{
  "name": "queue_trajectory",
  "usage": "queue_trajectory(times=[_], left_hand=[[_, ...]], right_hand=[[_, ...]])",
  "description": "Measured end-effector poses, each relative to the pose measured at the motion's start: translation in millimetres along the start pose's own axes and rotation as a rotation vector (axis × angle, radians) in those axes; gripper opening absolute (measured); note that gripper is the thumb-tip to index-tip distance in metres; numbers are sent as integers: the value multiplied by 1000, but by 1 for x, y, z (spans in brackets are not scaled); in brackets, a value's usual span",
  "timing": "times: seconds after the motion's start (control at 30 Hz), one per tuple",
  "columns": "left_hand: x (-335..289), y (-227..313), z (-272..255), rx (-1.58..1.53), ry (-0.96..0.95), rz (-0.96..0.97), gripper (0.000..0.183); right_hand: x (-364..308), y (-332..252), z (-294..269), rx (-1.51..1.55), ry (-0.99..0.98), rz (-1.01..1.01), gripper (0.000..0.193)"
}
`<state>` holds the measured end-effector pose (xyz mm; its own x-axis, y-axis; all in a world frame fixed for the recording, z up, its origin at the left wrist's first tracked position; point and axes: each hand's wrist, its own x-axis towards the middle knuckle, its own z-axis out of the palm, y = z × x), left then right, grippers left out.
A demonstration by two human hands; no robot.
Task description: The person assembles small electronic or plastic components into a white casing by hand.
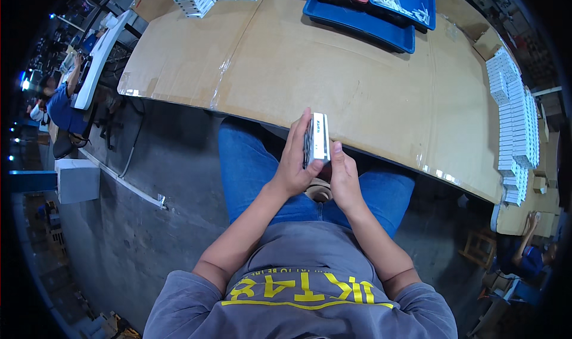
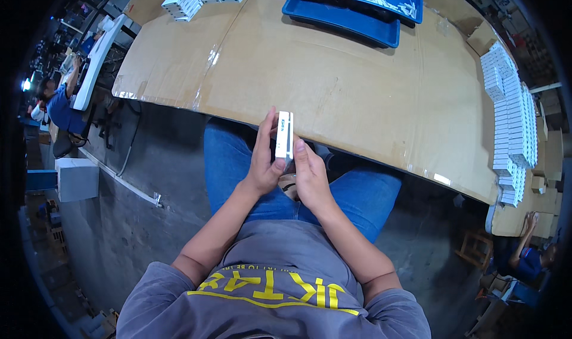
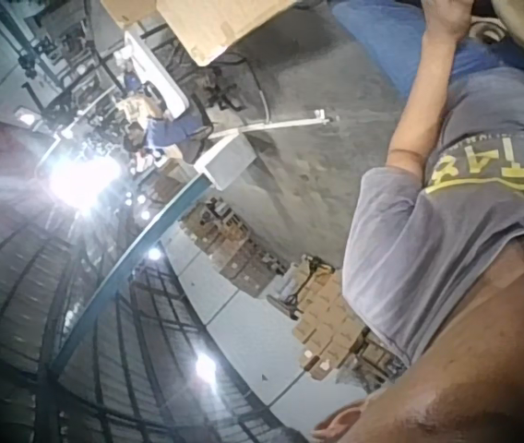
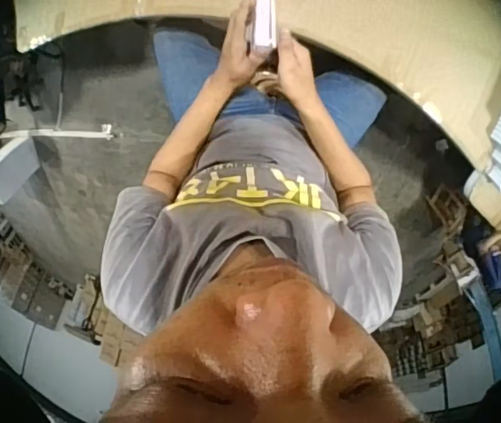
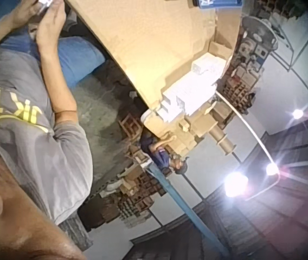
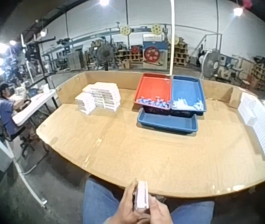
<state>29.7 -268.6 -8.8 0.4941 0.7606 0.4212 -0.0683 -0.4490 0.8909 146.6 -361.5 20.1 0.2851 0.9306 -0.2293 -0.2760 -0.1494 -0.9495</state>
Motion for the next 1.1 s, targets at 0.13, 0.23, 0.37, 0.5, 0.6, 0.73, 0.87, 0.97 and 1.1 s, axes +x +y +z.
queue_trajectory(times=[0.13, 0.23, 0.37, 0.5, 0.6, 0.73, 0.87, 0.97, 1.1], left_hand=[[3, -2, -1, -94, -16, -111, 85], [3, 10, 5, -704, 46, -701, 74], [-3, 26, 9, -906, -6, -1027, 63], [-5, 37, 13, -992, 13, -1022, 60], [-5, 42, 14, -973, -56, -1028, 66], [-9, 37, 16, -958, -65, -1047, 66], [-12, 30, 17, -968, -71, -1043, 66], [-9, 33, 13, -1015, -133, -1043, 70], [-25, 10, 28, -483, -235, -578, 73]], right_hand=[[-1, 0, -8, -475, 28, -248, 51], [-2, -14, -11, -664, 37, -441, 72], [9, -6, -32, -845, -80, -713, 83], [14, 5, -42, -888, -108, -783, 83], [15, 11, -41, -802, -57, -848, 81], [18, 18, -42, -694, -22, -936, 81], [19, 23, -44, -672, -26, -956, 83], [18, 22, -41, -653, -18, -875, 79], [14, 22, -24, -235, 112, -524, 78]])
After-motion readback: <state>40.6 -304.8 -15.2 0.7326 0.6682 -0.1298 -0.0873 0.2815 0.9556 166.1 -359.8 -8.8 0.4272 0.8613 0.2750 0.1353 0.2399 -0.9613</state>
